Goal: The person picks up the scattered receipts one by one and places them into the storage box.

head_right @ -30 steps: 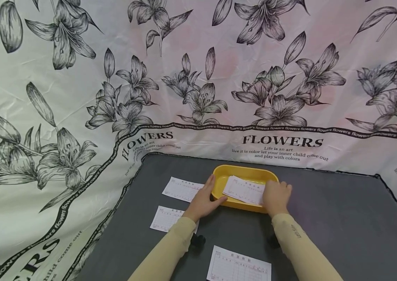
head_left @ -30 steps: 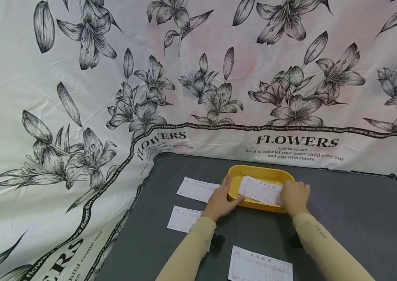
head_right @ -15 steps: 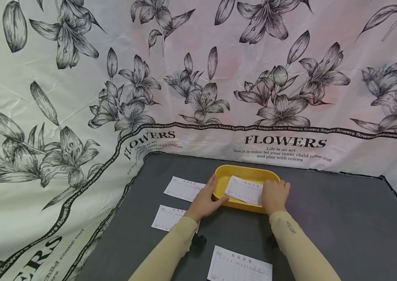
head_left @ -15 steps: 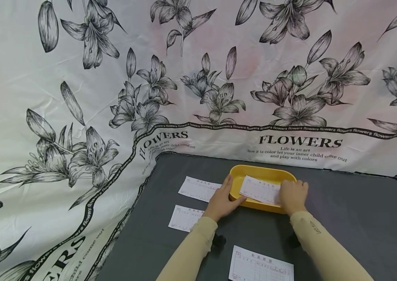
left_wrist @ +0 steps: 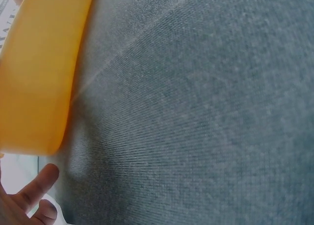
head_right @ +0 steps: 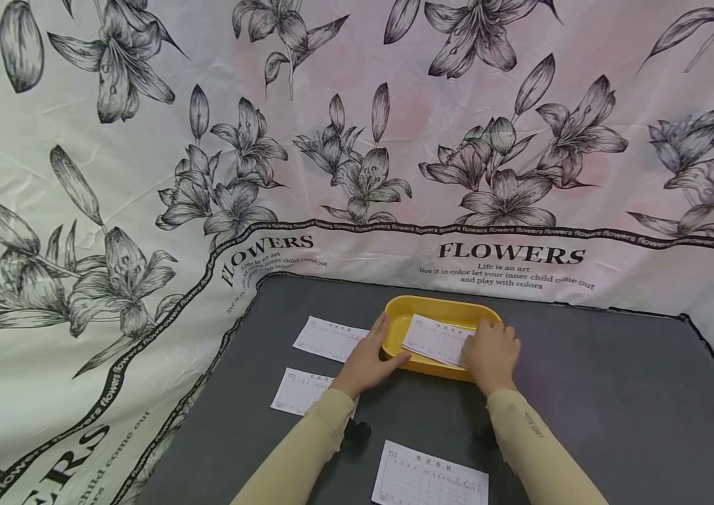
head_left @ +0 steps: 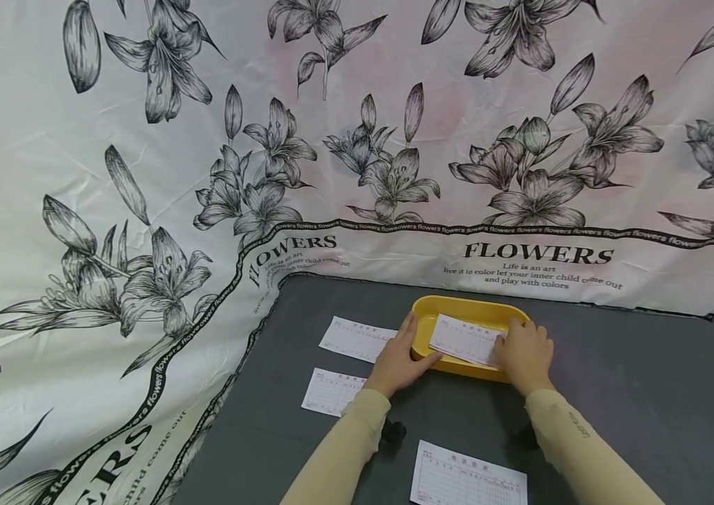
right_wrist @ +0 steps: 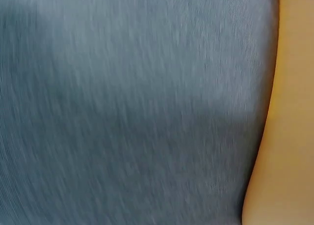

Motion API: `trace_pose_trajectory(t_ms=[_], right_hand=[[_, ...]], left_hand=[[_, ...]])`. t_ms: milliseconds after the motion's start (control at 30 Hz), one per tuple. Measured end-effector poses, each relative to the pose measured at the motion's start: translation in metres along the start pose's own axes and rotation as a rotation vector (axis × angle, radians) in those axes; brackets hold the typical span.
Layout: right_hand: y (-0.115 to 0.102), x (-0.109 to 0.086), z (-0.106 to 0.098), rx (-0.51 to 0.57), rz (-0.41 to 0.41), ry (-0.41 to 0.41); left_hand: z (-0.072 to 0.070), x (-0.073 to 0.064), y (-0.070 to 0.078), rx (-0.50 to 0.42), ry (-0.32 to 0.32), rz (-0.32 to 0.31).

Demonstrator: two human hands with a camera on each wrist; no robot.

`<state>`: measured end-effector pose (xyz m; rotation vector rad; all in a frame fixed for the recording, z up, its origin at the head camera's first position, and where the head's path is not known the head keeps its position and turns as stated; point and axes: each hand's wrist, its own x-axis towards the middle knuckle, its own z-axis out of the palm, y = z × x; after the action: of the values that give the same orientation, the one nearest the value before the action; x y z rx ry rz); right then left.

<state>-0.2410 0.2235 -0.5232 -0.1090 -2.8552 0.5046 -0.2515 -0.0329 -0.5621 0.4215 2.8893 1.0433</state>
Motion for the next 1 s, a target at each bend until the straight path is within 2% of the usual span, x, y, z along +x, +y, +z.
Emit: trace_pose_trajectory(t_ms=[133, 300, 433, 800, 1000], right_hand=[[-0.003, -0.011, 0.001, 0.113, 0.038, 0.046], [-0.003, -0.025, 0.001, 0.207, 0.116, 0.053], [-0.001, -0.035, -0.002, 0.254, 0.118, 0.067], [-0.006, -0.067, -0.020, 0.289, 0.149, 0.089], [-0.006, -0.082, -0.028, 0.303, 0.138, 0.136]], left_hand=[[0.000, -0.001, 0.000, -0.009, 0.001, 0.000], [0.002, -0.004, 0.002, -0.021, -0.013, 0.004], [0.002, -0.005, 0.002, -0.018, -0.006, -0.001], [0.000, -0.003, 0.003, -0.003, -0.007, -0.008], [-0.001, -0.001, 0.001, -0.004, -0.002, -0.014]])
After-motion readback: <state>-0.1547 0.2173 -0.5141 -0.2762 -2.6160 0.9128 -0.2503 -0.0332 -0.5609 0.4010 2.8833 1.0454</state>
